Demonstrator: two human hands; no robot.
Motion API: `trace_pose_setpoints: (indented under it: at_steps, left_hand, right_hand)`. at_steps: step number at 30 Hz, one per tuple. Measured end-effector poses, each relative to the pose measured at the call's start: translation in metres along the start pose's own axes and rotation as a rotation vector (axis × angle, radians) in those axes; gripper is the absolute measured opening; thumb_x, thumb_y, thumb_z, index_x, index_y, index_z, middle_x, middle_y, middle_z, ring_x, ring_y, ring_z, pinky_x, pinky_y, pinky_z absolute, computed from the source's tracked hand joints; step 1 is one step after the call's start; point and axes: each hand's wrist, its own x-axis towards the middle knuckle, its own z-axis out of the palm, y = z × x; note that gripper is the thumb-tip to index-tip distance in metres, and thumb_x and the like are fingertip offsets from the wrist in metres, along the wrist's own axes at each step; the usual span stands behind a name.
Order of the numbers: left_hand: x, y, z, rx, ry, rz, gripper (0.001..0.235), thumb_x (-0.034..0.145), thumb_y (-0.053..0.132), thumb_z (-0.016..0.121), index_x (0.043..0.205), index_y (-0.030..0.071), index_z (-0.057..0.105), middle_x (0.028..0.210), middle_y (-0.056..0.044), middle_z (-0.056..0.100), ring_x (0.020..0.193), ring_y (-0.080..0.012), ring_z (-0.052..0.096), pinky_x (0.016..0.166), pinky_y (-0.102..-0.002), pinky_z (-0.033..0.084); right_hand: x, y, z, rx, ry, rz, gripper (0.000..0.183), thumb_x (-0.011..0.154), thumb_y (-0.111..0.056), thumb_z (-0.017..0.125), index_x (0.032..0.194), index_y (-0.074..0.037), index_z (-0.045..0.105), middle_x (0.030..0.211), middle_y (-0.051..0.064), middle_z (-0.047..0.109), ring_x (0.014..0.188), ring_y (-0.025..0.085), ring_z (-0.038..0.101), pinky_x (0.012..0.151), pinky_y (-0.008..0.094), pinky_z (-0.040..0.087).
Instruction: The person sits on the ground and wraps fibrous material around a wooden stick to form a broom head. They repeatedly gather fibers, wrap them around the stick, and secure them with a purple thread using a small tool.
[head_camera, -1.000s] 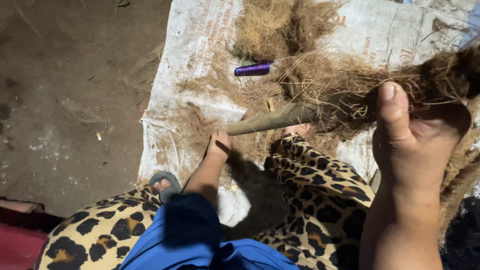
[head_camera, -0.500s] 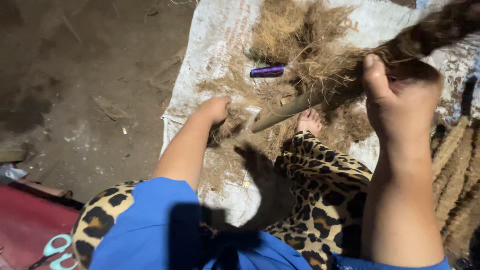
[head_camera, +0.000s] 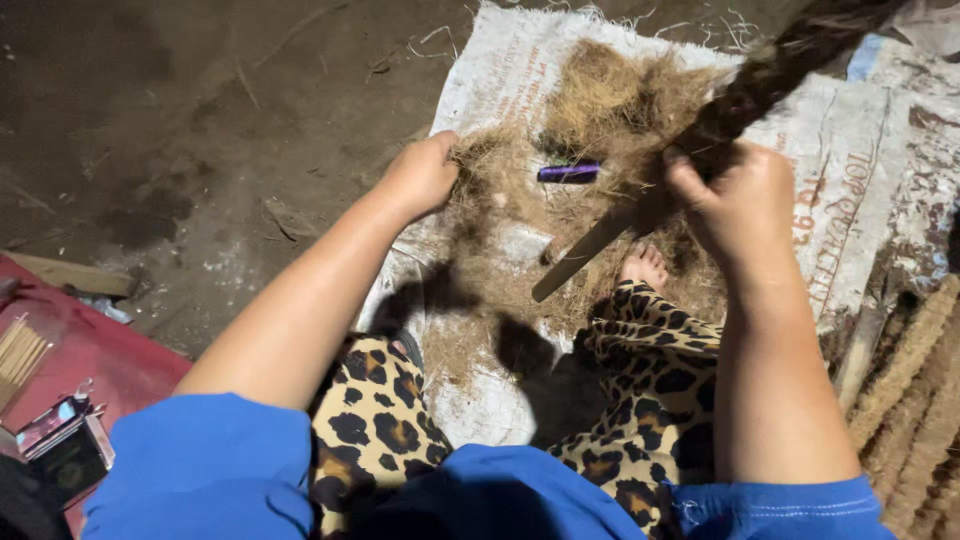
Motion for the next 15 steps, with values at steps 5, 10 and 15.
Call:
trace_pose_setpoints:
  at_steps: [5, 10, 15]
  left_hand:
    - [-0.022, 0.019, -0.023, -0.253, 0.141, 0.059, 0.044, 0.088, 0.005, 0.058, 0.132, 0.003, 0.060, 0.116, -0.024, 0.070, 0.107, -0.0344, 0.069, 0.094, -0.041, 0.053]
    - [-0.042, 0.033, -0.042, -0.553, 0.257, 0.206, 0.044, 0.094, -0.002, 0.056, 0.138, 0.001, 0.057, 0.128, -0.013, 0.070, 0.113, -0.0244, 0.066, 0.101, -0.036, 0.051]
    - [-0.050, 0.040, -0.042, -1.190, 0.174, 0.088, 0.041, 0.099, -0.001, 0.054, 0.140, 0.000, 0.054, 0.129, -0.011, 0.068, 0.111, -0.0209, 0.067, 0.100, -0.039, 0.055]
  right_hand:
    - [0.000, -0.005, 0.016, -0.136, -0.034, -0.078, 0.035, 0.091, -0.030, 0.086, 0.094, 0.003, 0.072, 0.077, 0.015, 0.071, 0.063, 0.023, 0.065, 0.061, 0.037, 0.050]
    - [-0.006, -0.020, 0.031, -0.036, -0.150, -0.079, 0.032, 0.092, -0.026, 0.083, 0.091, 0.003, 0.071, 0.070, 0.014, 0.068, 0.060, 0.023, 0.063, 0.059, 0.038, 0.050]
    - [-0.010, -0.027, 0.043, 0.036, -0.247, -0.208, 0.028, 0.087, -0.027, 0.082, 0.091, 0.000, 0.075, 0.079, 0.012, 0.070, 0.069, 0.021, 0.065, 0.063, 0.035, 0.052]
